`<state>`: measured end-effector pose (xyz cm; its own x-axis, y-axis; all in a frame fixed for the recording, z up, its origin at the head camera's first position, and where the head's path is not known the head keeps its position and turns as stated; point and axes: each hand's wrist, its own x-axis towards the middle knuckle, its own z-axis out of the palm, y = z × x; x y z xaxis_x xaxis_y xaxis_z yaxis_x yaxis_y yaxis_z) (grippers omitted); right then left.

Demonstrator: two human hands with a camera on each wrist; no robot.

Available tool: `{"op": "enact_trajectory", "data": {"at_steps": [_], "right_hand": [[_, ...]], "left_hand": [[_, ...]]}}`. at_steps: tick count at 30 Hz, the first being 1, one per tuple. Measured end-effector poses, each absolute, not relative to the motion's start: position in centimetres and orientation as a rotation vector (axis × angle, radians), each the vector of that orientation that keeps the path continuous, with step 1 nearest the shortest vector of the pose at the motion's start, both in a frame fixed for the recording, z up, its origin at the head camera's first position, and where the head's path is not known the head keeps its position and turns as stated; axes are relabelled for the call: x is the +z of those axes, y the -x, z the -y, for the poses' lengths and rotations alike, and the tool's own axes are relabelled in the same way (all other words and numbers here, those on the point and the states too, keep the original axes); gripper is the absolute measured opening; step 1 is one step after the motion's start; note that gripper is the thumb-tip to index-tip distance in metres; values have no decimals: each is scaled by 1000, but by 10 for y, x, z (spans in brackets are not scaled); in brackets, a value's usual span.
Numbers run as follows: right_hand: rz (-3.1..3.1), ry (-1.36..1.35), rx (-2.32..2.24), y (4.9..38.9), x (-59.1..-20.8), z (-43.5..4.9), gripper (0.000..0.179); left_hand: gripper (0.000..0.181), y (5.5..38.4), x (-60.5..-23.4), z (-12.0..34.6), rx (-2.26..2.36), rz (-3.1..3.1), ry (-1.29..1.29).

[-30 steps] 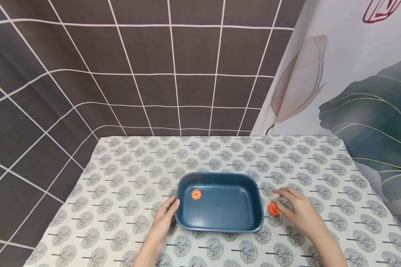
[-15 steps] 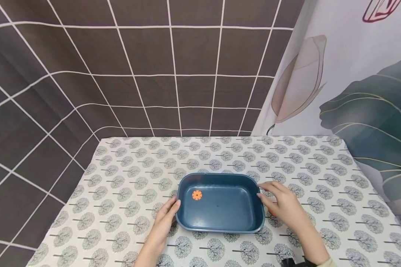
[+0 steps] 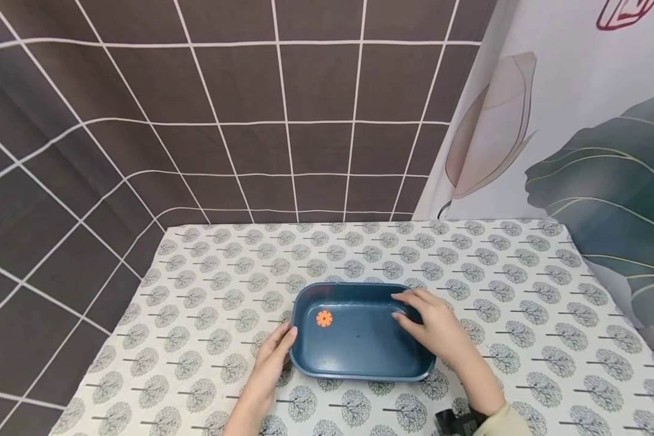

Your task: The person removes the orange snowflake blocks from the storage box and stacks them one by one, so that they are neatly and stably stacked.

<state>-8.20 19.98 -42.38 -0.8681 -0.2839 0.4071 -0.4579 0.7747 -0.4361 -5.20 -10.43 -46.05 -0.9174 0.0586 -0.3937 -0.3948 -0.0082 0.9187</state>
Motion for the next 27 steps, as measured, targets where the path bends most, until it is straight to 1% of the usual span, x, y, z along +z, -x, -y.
{"op": "enact_trajectory", "data": {"at_steps": [13, 27], "right_hand": [[2737, -569, 844, 88, -425, -160, 33], [2778, -537, 945, 94, -433, -124, 38]], "left_hand": [[72, 52, -462, 105, 1998, -1959, 347], [72, 53, -463, 104, 2004, -1961, 349]]}}
